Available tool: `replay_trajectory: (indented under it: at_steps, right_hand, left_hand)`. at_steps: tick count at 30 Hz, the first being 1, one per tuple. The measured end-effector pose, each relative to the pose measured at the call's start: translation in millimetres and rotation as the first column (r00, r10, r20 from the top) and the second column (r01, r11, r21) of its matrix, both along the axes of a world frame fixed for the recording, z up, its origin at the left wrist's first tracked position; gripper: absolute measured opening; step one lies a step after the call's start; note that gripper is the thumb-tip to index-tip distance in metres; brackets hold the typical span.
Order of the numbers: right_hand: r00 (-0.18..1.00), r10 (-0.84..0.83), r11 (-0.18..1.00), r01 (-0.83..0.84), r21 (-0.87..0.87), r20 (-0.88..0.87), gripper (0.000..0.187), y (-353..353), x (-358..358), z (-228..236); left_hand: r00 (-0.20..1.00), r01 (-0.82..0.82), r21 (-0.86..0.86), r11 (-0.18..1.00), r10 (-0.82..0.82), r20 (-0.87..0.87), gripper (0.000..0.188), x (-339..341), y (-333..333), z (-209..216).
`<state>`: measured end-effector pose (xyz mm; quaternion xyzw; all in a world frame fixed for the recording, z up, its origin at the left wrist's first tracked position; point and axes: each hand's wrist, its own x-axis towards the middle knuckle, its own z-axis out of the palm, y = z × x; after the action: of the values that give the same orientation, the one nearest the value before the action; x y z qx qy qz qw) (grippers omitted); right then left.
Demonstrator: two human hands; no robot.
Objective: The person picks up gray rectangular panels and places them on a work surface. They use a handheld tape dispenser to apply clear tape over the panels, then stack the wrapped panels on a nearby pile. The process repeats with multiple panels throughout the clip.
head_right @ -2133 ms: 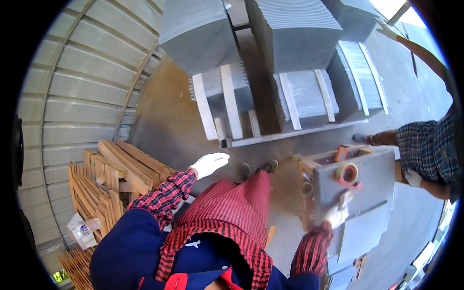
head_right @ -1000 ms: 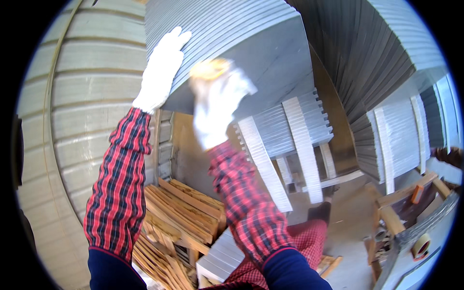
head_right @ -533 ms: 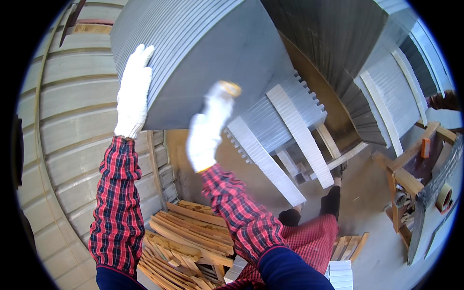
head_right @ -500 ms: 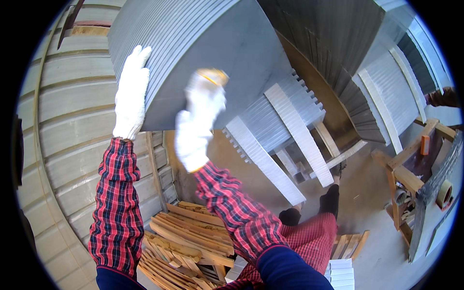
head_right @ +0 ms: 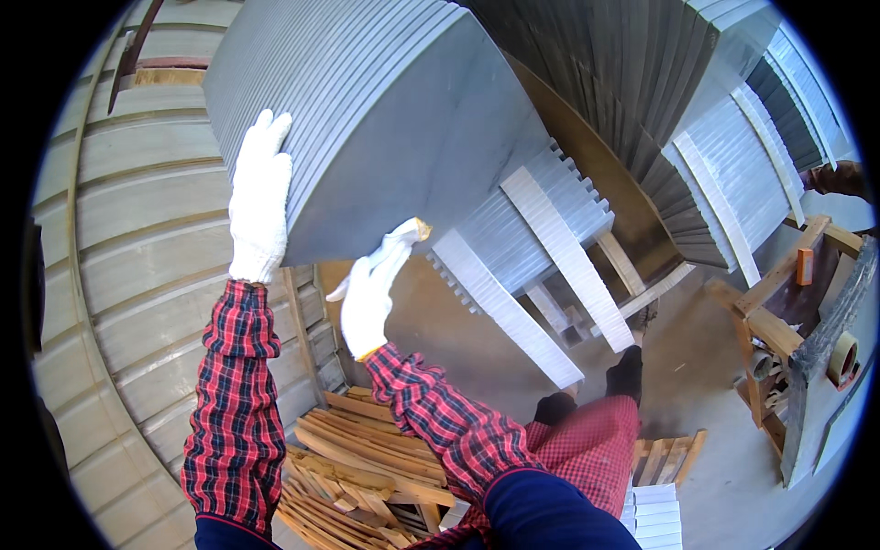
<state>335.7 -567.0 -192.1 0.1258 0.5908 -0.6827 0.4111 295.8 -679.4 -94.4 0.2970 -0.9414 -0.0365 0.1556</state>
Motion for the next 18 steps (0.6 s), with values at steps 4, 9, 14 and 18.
replay_trajectory:
  at_steps: [4, 9, 14, 18]
  right_hand:
    - [0.875, -0.163, 0.985, 0.166, -0.034, -0.455, 0.063, -18, -81, -53]
    - [0.784, -0.338, 0.939, 0.314, -0.137, -0.520, 0.063, -20, -202, -122]
    - [0.876, -0.399, 0.915, 0.398, -0.060, -0.272, 0.056, -21, -124, -96]
    - [0.965, -0.174, 0.982, 0.155, 0.109, 0.198, 0.063, -9, -70, -58]
  left_hand:
    - [1.000, -0.009, 0.018, 1.000, 0.009, 0.007, 0.041, -2, -1, 1]
    - [1.000, 0.002, 0.006, 1.000, -0.002, -0.007, 0.040, -9, 2, 7]
    - [1.000, 0.017, -0.045, 0.999, -0.017, -0.005, 0.040, -9, 3, 2]
    - [0.998, -0.026, -0.059, 0.998, 0.029, 0.053, 0.039, -9, 12, 9]
